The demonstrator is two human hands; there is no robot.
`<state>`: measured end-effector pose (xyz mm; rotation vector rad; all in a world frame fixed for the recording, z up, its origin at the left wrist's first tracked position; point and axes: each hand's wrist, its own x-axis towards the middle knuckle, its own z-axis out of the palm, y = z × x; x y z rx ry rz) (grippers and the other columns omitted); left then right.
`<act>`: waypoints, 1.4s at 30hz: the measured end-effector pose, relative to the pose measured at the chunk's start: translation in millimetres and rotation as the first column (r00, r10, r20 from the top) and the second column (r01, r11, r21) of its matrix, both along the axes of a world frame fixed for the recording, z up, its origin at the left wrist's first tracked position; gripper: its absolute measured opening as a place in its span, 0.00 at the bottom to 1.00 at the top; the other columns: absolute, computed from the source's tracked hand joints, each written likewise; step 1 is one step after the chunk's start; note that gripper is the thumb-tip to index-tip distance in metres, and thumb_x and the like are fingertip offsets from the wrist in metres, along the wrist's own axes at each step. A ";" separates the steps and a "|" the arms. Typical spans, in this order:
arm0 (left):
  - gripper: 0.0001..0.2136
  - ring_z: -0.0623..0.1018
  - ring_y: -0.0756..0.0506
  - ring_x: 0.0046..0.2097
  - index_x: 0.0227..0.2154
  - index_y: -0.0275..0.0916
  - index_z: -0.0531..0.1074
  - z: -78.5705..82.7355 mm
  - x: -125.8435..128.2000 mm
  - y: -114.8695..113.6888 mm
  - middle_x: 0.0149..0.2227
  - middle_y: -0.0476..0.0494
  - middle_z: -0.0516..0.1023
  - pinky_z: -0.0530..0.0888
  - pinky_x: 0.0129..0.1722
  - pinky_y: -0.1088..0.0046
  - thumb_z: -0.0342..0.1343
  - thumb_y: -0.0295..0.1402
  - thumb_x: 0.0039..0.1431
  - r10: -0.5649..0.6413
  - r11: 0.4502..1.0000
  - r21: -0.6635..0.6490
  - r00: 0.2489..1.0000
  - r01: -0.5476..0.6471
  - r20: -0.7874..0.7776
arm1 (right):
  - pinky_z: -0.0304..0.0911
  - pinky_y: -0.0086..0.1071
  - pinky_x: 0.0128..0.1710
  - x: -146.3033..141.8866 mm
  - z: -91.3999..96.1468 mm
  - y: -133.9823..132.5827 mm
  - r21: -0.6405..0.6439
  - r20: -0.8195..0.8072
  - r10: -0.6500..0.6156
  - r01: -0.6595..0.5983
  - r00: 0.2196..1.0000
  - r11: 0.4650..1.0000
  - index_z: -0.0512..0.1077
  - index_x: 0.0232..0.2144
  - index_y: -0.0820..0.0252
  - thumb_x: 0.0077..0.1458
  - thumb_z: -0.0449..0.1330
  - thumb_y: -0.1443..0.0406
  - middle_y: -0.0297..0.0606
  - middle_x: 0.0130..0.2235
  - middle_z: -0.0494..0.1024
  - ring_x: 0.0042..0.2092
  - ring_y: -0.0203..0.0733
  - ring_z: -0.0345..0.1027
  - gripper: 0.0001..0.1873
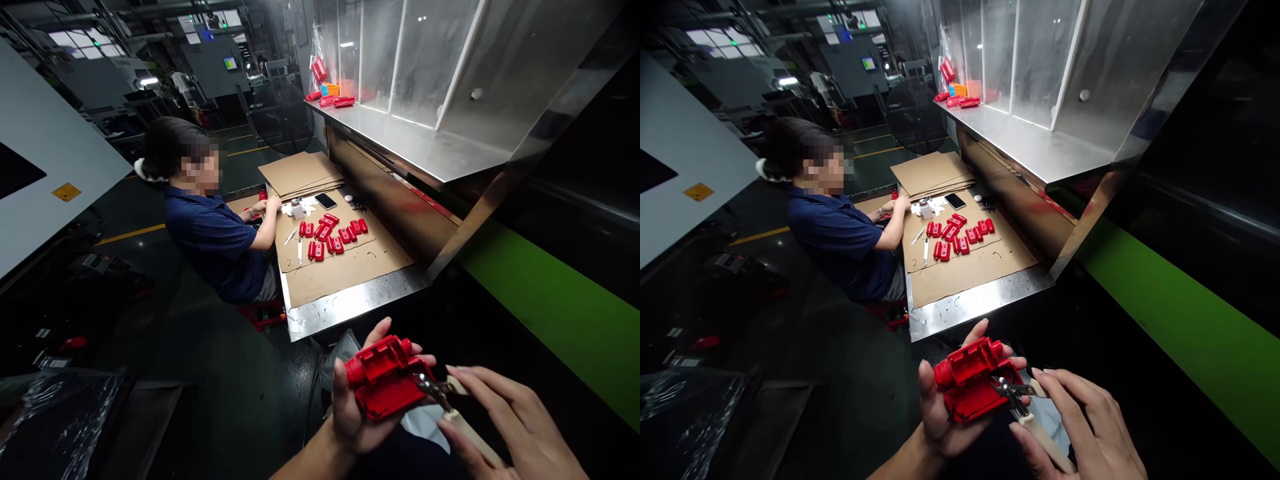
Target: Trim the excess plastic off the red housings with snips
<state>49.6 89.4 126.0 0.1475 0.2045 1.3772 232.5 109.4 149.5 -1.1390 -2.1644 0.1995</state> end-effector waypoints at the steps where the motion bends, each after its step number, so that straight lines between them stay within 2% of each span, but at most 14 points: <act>1: 0.43 0.66 0.28 0.62 0.65 0.42 0.57 1.1 0.0 0.8 0.56 0.33 0.72 0.65 0.58 0.47 0.57 0.61 0.52 -0.006 0.999 -0.036 1.000 0.007 0.017 | 0.62 0.37 0.50 3.0 0.8 5.1 0.046 0.027 0.057 -0.059 0.998 0.997 0.69 0.54 0.65 0.59 0.62 0.56 0.46 0.50 0.71 0.49 0.47 0.68 0.25; 4: 0.39 0.70 0.29 0.59 0.62 0.39 0.62 6.7 0.6 4.4 0.54 0.33 0.74 0.58 0.62 0.46 0.53 0.62 0.55 0.002 0.993 -0.118 0.998 0.006 0.070 | 0.62 0.41 0.51 7.9 11.0 20.8 0.132 0.129 0.207 -0.223 0.970 0.966 0.68 0.56 0.68 0.55 0.66 0.60 0.48 0.49 0.73 0.49 0.48 0.68 0.29; 8: 0.35 0.72 0.32 0.57 0.58 0.36 0.68 16.5 3.2 7.4 0.51 0.33 0.76 0.57 0.64 0.49 0.49 0.60 0.58 0.051 0.982 -0.185 0.993 -0.031 0.107 | 0.60 0.43 0.54 3.6 33.9 36.7 0.242 0.310 0.308 -0.388 0.899 0.889 0.68 0.57 0.70 0.53 0.69 0.60 0.45 0.50 0.76 0.50 0.46 0.68 0.32; 13: 0.33 0.72 0.36 0.57 0.54 0.36 0.71 25.6 4.6 3.4 0.50 0.35 0.78 0.61 0.63 0.54 0.52 0.59 0.58 0.028 0.968 -0.251 0.992 0.003 0.121 | 0.59 0.46 0.58 -7.2 55.4 44.8 0.262 0.423 0.374 -0.506 0.826 0.822 0.70 0.55 0.70 0.58 0.66 0.62 0.43 0.52 0.77 0.51 0.46 0.68 0.26; 19: 0.34 0.72 0.35 0.58 0.53 0.36 0.72 30.6 3.0 -1.2 0.50 0.35 0.77 0.64 0.61 0.55 0.55 0.59 0.55 0.003 0.952 -0.304 0.993 0.035 0.122 | 0.60 0.50 0.58 -12.6 59.9 45.0 0.239 0.484 0.442 -0.600 0.755 0.763 0.74 0.51 0.61 0.59 0.64 0.64 0.40 0.53 0.76 0.53 0.49 0.69 0.17; 22: 0.33 0.71 0.35 0.58 0.53 0.35 0.72 33.0 2.7 -1.5 0.50 0.35 0.77 0.65 0.60 0.56 0.55 0.58 0.56 -0.004 0.943 -0.329 0.989 0.054 0.149 | 0.60 0.48 0.59 -17.1 57.6 42.5 0.240 0.400 0.473 -0.588 0.785 0.772 0.75 0.50 0.63 0.60 0.63 0.65 0.38 0.52 0.77 0.53 0.47 0.70 0.15; 25: 0.32 0.74 0.37 0.55 0.53 0.33 0.71 34.2 3.0 -1.5 0.49 0.34 0.77 0.66 0.59 0.59 0.51 0.58 0.59 0.002 0.943 -0.327 0.983 0.060 0.184 | 0.59 0.46 0.60 -20.8 54.8 39.2 0.239 0.320 0.480 -0.560 0.817 0.793 0.74 0.50 0.66 0.61 0.62 0.65 0.37 0.53 0.77 0.53 0.46 0.69 0.16; 31: 0.33 0.77 0.38 0.51 0.53 0.33 0.71 30.1 4.5 -2.4 0.49 0.33 0.77 0.67 0.57 0.59 0.46 0.58 0.62 -0.015 0.949 -0.305 0.980 0.076 0.197 | 0.60 0.46 0.59 -21.6 50.0 36.9 0.230 0.318 0.487 -0.565 0.813 0.792 0.74 0.51 0.67 0.62 0.62 0.65 0.37 0.53 0.77 0.53 0.45 0.69 0.16; 38: 0.32 0.77 0.41 0.49 0.54 0.33 0.71 27.8 3.4 -0.1 0.49 0.33 0.77 0.69 0.54 0.64 0.46 0.57 0.62 -0.018 0.951 -0.296 0.975 0.086 0.224 | 0.59 0.48 0.60 -19.1 48.1 36.8 0.221 0.355 0.473 -0.564 0.806 0.796 0.74 0.51 0.67 0.62 0.61 0.66 0.37 0.53 0.77 0.54 0.47 0.68 0.16; 42: 0.30 0.77 0.39 0.50 0.53 0.32 0.72 29.7 3.6 -0.2 0.48 0.33 0.78 0.68 0.55 0.63 0.47 0.55 0.63 -0.014 0.957 -0.280 0.979 0.072 0.205 | 0.60 0.49 0.58 -19.4 48.7 36.8 0.227 0.358 0.467 -0.561 0.808 0.796 0.74 0.51 0.67 0.62 0.61 0.66 0.39 0.52 0.77 0.54 0.48 0.69 0.16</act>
